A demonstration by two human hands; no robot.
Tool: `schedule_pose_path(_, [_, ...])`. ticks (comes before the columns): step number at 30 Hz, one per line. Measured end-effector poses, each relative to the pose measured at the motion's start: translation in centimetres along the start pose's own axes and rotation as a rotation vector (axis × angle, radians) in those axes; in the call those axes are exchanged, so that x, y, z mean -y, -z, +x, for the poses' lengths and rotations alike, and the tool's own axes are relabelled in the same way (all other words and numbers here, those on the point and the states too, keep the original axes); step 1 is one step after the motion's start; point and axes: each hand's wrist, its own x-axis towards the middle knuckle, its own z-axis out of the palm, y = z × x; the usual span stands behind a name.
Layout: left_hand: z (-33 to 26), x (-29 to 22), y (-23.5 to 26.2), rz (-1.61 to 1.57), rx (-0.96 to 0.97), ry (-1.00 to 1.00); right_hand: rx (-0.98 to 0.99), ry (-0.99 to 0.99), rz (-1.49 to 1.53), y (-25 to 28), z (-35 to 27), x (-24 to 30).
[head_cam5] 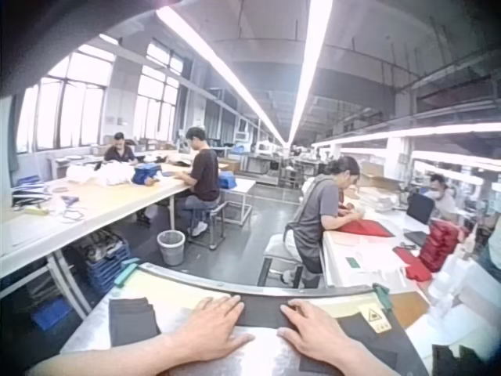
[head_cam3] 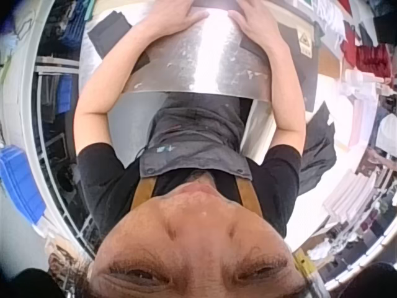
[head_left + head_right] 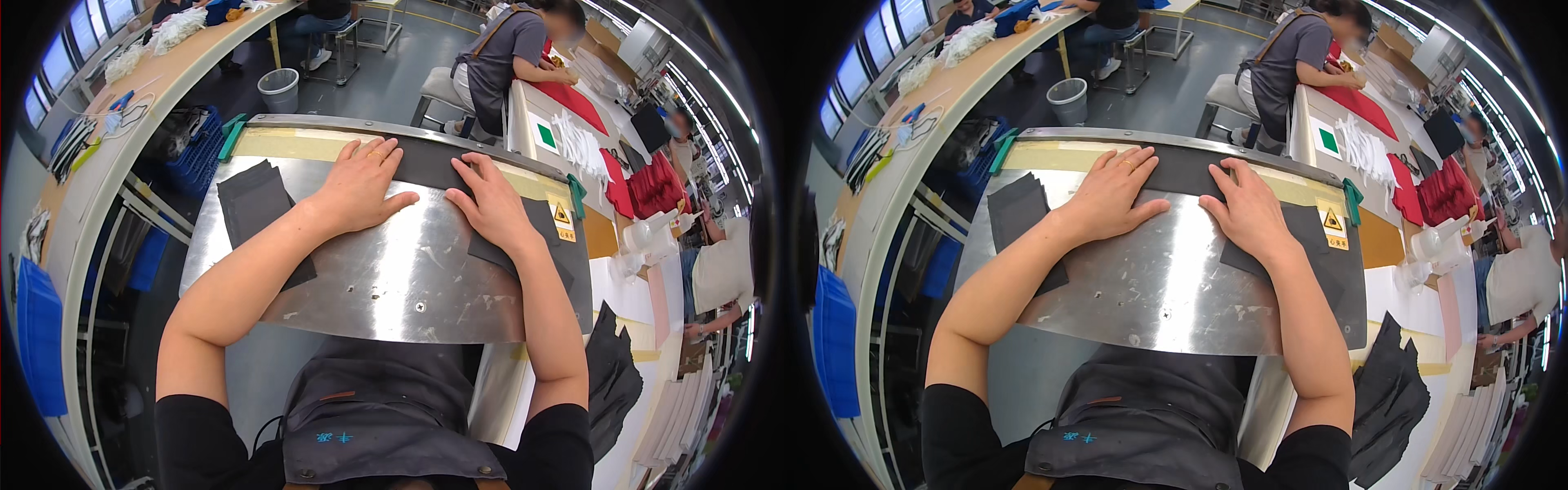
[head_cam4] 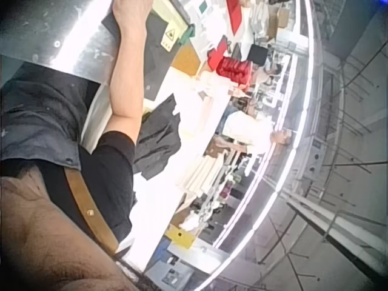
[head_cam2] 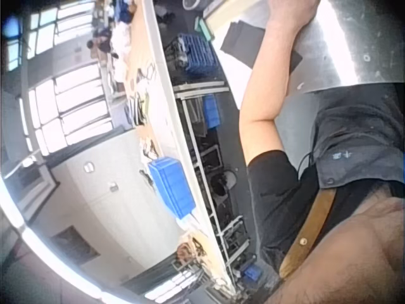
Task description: The person uses a manual hydraulic guillotine cutter to trim rectangular pieces of dark fabric. They repeatedly place fabric pieces on the metal cutting bed, align them against the guide, and press down the lever to slice the material. The cut pieces are stacked on the table to the right.
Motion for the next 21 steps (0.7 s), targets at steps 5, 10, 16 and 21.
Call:
schedule_pose_path(5, [-0.1,0.2,-0.2,-0.014,-0.079,-0.043,-0.02,0.017,-0.037,-0.1,-0.1,0.2])
schedule_pose_path(10, [-0.2,0.3,0.0,-0.037,-0.062,-0.06,-0.054,0.049,-0.079,-0.5,-0.4,0.3])
schedule_pose_path(16, [0.5,0.5,1.6,-0.148,0.003,-0.024,-0.16,0.135,-0.034,-0.4,-0.1,0.1])
schedule_pose_path(21, [1.2,0.2,5.2,-0.554,-0.14,0.023,-0.195,0.145,-0.012,-0.8,0.8,0.3])
